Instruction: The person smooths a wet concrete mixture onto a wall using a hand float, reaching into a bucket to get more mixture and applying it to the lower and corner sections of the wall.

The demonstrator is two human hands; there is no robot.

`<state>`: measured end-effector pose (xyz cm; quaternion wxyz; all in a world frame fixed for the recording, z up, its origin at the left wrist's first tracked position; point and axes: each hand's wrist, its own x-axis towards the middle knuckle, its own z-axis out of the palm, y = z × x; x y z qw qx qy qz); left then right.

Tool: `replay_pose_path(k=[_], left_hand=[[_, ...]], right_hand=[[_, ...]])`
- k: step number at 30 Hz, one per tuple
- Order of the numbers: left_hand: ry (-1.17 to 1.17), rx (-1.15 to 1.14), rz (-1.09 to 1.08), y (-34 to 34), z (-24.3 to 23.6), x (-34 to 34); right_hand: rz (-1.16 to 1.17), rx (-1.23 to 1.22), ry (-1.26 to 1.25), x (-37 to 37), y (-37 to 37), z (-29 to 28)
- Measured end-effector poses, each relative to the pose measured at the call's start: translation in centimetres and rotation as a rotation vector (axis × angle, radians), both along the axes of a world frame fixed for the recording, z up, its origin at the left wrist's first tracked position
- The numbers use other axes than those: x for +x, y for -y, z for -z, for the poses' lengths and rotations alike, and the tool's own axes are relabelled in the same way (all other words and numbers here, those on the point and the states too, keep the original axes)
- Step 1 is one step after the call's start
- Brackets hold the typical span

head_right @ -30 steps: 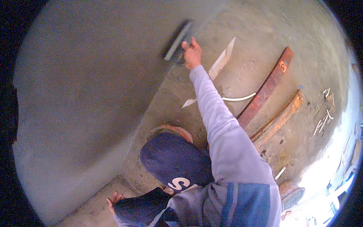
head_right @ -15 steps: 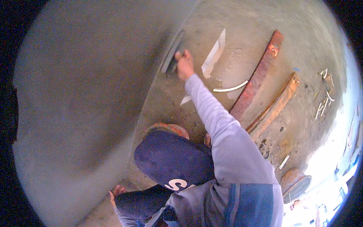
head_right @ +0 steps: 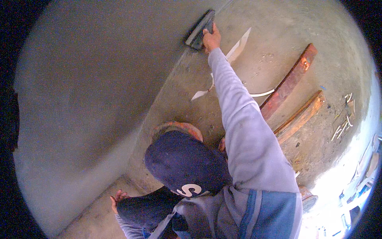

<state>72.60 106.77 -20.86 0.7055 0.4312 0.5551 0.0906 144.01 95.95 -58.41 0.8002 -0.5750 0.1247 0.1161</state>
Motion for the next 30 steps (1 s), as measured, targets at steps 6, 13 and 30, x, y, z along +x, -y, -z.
replay_pose_path(k=[6, 13, 30], left_hand=[[0.107, 0.011, 0.037, 0.4, 0.1, -0.7], [0.066, 0.016, -0.005, -0.8, 1.3, -0.7], [0.169, 0.025, -0.028, 0.3, 1.0, -1.7]], right_hand=[[-0.051, -0.05, 0.067, -6.8, -3.4, 1.9], [-0.499, -0.059, -0.162, -25.8, -4.2, -5.4], [-0.224, 0.106, -0.296, -11.0, -3.3, -0.4]])
